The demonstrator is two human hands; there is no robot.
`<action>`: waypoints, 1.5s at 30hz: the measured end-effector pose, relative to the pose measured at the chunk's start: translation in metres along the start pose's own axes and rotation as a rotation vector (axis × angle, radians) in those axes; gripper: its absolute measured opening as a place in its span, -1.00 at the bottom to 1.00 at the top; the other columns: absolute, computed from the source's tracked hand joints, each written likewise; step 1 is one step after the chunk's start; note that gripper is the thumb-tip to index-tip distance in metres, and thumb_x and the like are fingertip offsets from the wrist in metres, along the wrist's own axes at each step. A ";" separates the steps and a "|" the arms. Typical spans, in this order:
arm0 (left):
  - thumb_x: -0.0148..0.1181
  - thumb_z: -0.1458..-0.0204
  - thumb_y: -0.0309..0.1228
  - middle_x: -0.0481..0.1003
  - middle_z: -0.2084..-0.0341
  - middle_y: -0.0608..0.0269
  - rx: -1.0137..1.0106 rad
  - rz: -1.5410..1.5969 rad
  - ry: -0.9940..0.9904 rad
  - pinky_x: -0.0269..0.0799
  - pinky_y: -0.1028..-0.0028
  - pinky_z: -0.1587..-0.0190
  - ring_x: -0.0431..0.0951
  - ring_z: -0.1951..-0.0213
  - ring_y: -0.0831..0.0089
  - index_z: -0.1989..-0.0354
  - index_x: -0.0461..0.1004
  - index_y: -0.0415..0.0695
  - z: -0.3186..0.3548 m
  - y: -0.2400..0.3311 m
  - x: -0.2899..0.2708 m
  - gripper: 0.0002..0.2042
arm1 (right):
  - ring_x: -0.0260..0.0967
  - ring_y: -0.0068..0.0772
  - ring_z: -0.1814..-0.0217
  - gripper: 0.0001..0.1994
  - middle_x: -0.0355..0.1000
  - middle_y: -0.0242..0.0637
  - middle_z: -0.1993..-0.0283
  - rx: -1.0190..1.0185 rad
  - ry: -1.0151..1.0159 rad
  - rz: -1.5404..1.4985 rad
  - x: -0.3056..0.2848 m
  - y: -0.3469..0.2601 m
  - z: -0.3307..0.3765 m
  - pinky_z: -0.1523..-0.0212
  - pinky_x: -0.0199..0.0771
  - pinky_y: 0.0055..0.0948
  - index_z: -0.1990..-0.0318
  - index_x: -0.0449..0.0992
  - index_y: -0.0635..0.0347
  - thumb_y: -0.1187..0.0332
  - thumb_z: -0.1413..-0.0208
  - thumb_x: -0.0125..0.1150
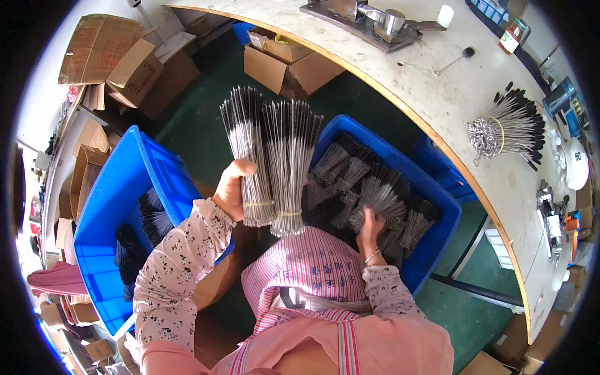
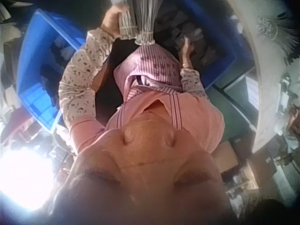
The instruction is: The person picks up bundles of thin metal rods from a blue crate and transfers them into another blue crate. They repeatedly lift bundles, align them, and place them into the receiving crate, occasionally adjusting the arrangement of the rods.
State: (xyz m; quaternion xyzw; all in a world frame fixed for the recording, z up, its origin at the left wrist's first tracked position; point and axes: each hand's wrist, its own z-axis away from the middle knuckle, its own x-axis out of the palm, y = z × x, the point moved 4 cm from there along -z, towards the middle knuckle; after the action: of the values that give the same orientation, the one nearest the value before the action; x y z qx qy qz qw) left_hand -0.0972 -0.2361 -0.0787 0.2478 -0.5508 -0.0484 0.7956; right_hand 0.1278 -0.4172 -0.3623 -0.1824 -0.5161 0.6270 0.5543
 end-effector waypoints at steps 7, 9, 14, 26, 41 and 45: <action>0.13 0.16 -0.32 0.49 0.19 0.01 0.125 -0.106 0.132 0.44 0.10 0.05 0.53 0.18 0.16 0.00 0.35 -0.26 0.005 0.009 0.004 -0.52 | 0.43 -0.07 0.01 -0.53 0.37 0.04 -0.05 0.017 -0.805 -0.191 0.124 -0.091 0.104 -0.01 0.44 -0.16 -0.06 0.29 0.46 0.32 -0.04 0.14; 0.14 0.16 -0.30 0.48 0.17 -0.03 0.108 -0.124 0.088 0.44 0.07 0.04 0.53 0.17 0.13 -0.02 0.32 -0.26 0.004 0.010 0.003 -0.49 | 0.43 -0.07 0.03 -0.56 0.39 0.00 0.00 0.068 -0.820 -0.247 0.153 -0.112 0.128 -0.02 0.44 -0.17 -0.02 0.32 0.47 0.33 -0.04 0.14; 0.19 0.19 -0.30 0.45 0.10 -0.01 0.183 -0.271 0.116 0.40 0.11 -0.04 0.51 0.11 0.14 -0.07 0.28 -0.28 0.008 0.015 0.008 -0.41 | 0.43 -0.41 0.17 -0.66 0.44 -0.20 0.15 0.012 -0.846 -0.016 0.185 -0.126 0.124 0.09 0.44 -0.42 0.06 0.37 0.42 0.42 0.00 0.16; 0.28 0.27 -0.40 0.47 0.08 0.12 0.487 -0.564 0.011 0.38 0.30 -0.04 0.49 0.07 0.28 -0.08 0.31 -0.27 0.027 0.013 0.025 -0.38 | 0.33 -0.68 0.34 -0.66 0.43 -0.37 0.28 -0.469 -0.787 0.169 0.210 -0.167 0.138 0.33 0.39 -0.62 0.10 0.38 0.37 0.53 0.08 0.24; 0.12 0.09 -0.28 0.38 0.03 0.07 0.753 -1.759 0.190 0.29 0.27 -0.06 0.36 -0.01 0.26 -0.01 0.37 -0.15 0.090 0.013 0.027 -0.56 | 0.47 -0.33 0.18 -0.64 0.52 -0.34 0.19 -1.327 -0.859 0.771 0.220 -0.113 0.138 0.03 0.36 -0.28 0.20 0.58 -0.04 0.55 0.24 0.30; 0.25 0.23 -0.35 0.46 0.16 0.15 0.742 -1.447 0.153 0.37 0.32 0.05 0.43 0.13 0.35 0.06 0.42 -0.19 0.078 0.006 -0.004 -0.53 | 0.43 -0.52 0.28 -0.69 0.49 -0.35 0.25 -0.985 -0.898 0.257 0.239 -0.176 0.181 0.16 0.41 -0.47 0.20 0.49 0.28 0.63 0.19 0.30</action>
State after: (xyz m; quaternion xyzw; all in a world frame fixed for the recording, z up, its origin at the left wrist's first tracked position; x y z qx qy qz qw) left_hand -0.1703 -0.2564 -0.0580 0.7920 -0.1789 -0.3474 0.4691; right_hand -0.0036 -0.3124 -0.0580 -0.1955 -0.8959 0.3944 0.0597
